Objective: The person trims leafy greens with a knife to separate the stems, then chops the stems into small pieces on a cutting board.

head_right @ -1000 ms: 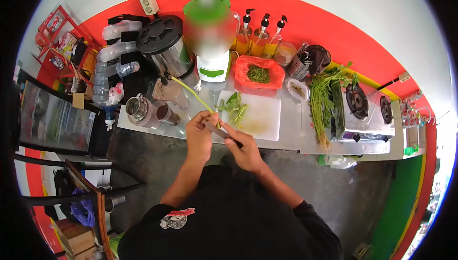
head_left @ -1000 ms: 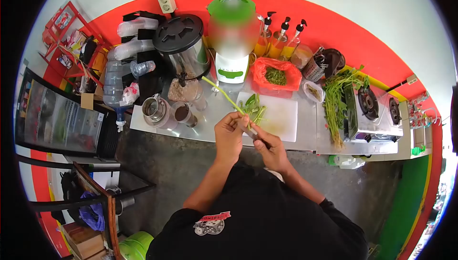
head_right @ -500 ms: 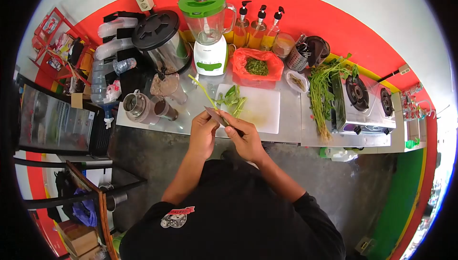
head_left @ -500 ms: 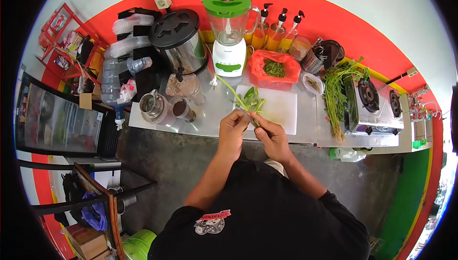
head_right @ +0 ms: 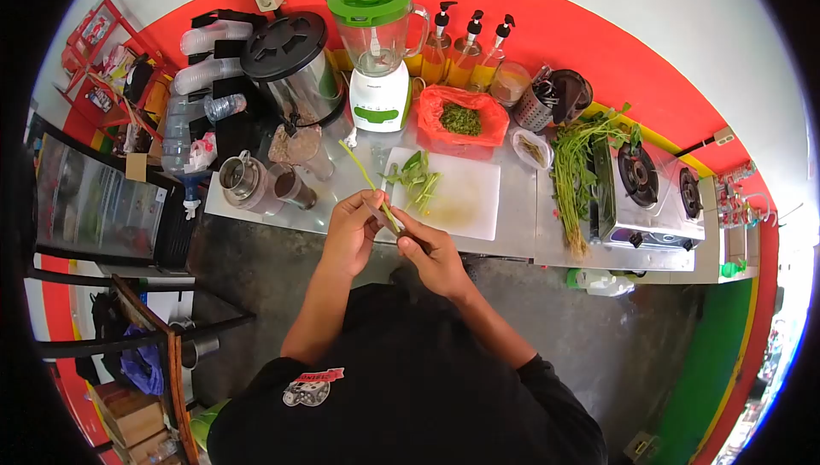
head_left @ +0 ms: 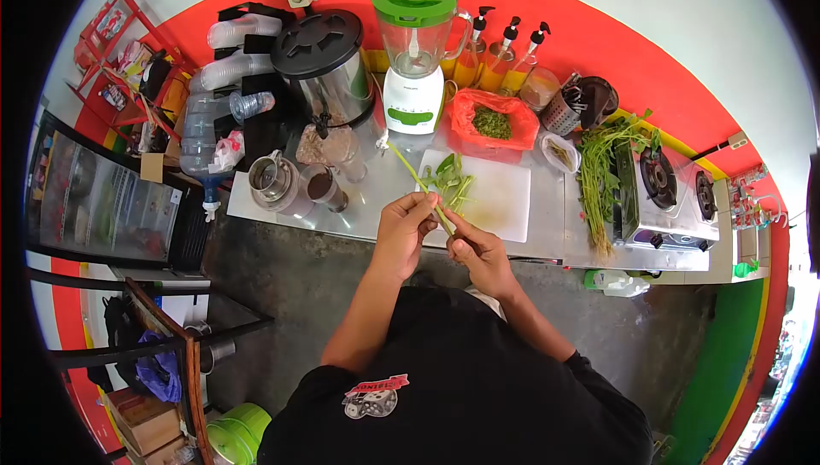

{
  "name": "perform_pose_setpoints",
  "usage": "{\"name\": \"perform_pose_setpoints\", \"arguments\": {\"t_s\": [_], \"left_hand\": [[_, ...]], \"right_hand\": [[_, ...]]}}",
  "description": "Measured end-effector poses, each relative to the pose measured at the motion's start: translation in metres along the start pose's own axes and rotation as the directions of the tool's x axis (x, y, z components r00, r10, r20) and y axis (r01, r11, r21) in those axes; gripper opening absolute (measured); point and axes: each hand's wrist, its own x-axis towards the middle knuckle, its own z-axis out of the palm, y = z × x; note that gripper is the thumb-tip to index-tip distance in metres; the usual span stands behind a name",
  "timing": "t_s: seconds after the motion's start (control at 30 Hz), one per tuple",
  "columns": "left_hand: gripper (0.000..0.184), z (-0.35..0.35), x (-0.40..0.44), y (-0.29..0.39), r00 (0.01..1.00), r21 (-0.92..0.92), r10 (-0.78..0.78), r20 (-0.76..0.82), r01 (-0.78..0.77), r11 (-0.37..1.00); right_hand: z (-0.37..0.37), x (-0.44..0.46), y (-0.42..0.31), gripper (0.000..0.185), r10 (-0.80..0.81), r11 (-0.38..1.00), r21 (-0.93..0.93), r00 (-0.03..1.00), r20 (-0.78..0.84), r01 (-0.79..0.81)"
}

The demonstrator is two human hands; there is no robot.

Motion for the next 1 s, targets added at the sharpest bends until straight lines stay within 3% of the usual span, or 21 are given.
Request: {"name": "perform_pose_setpoints", "arguments": {"t_s": [0.63, 0.77, 0.9, 1.0], "left_hand": [[0.014, 0.011, 0.002, -0.006, 0.991, -0.03, -0.104, 0.086, 0.107, 0.994], [0.009, 0.017, -0.002, -0.002, 0.99, -0.072, -0.117, 0.079, 0.123, 0.99], [0.012, 0.004, 0.004, -0.008, 0.967, -0.03, -0.147, 0.206, 0.156, 0.987], [0.017, 0.008, 0.003, -0.007, 0.978, -0.011, -0.153, 0.141, 0.156, 0.988]], "right_hand": [[-0.006, 0.001, -0.006, 0.065, -0.004, 1.0, 0.003, 0.999, -0.043, 0.004], [-0.011, 0.003, -0.005, 0.059, 0.01, 0.999, 0.041, 0.999, -0.042, -0.009], [-0.014, 0.004, -0.004, 0.051, -0.031, 0.998, 0.059, 0.999, -0.027, 0.032], [-0.016, 0.004, -0.003, 0.045, -0.064, 0.998, 0.012, 0.995, -0.073, 0.065]]}}
